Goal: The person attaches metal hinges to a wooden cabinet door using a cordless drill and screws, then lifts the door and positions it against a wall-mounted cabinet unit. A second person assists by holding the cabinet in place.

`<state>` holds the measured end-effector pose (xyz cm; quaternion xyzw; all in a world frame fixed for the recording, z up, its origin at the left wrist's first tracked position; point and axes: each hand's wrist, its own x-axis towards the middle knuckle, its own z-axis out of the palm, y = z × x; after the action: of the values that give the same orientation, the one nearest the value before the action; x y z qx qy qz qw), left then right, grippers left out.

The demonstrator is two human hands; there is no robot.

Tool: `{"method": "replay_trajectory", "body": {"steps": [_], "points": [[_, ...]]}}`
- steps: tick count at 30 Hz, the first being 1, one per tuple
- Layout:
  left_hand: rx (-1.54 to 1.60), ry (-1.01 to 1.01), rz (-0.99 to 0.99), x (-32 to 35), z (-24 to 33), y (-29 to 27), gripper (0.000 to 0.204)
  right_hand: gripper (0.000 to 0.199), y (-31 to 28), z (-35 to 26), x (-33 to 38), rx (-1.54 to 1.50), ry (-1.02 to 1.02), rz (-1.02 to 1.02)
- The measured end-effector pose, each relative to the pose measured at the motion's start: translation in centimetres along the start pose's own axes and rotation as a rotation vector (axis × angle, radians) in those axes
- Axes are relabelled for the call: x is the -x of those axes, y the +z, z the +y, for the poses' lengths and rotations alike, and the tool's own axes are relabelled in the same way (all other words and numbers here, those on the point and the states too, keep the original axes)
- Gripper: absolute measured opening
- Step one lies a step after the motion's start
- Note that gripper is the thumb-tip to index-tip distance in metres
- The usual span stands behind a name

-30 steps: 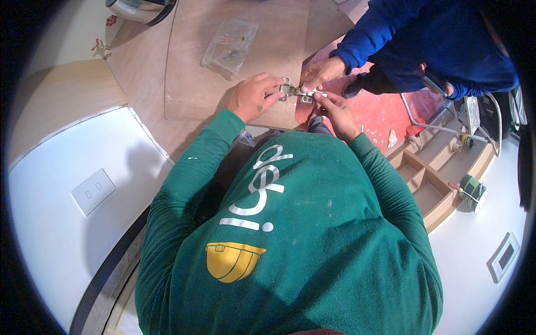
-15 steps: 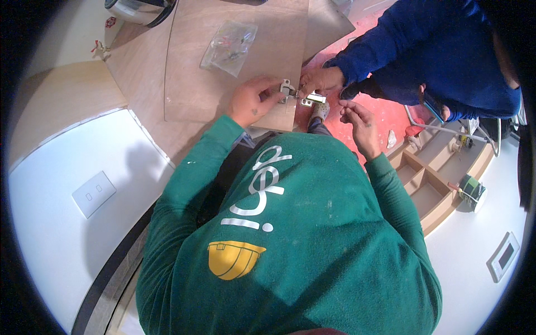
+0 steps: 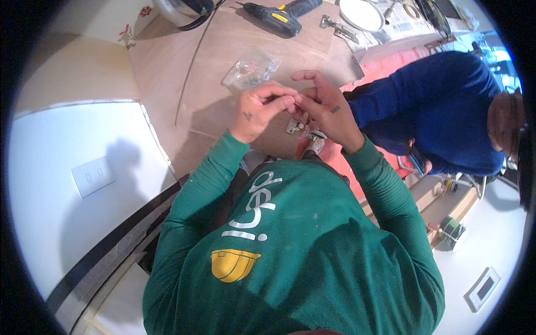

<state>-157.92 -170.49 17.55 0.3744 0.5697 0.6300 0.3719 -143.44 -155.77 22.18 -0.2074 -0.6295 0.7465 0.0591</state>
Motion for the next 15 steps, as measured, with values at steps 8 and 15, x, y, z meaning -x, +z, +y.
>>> {"method": "replay_trajectory", "body": {"steps": [8, 15], "points": [[0.408, -0.006, 0.546, 2.4, -0.8, -2.1, 0.016, 0.040, -2.2, 1.1, -13.1, 0.787, -0.584, -0.120], [0.453, -0.131, 0.758, 8.2, -3.0, -5.1, 0.020, 0.059, -14.9, 2.0, -31.5, 1.757, -0.620, -0.371]]}}
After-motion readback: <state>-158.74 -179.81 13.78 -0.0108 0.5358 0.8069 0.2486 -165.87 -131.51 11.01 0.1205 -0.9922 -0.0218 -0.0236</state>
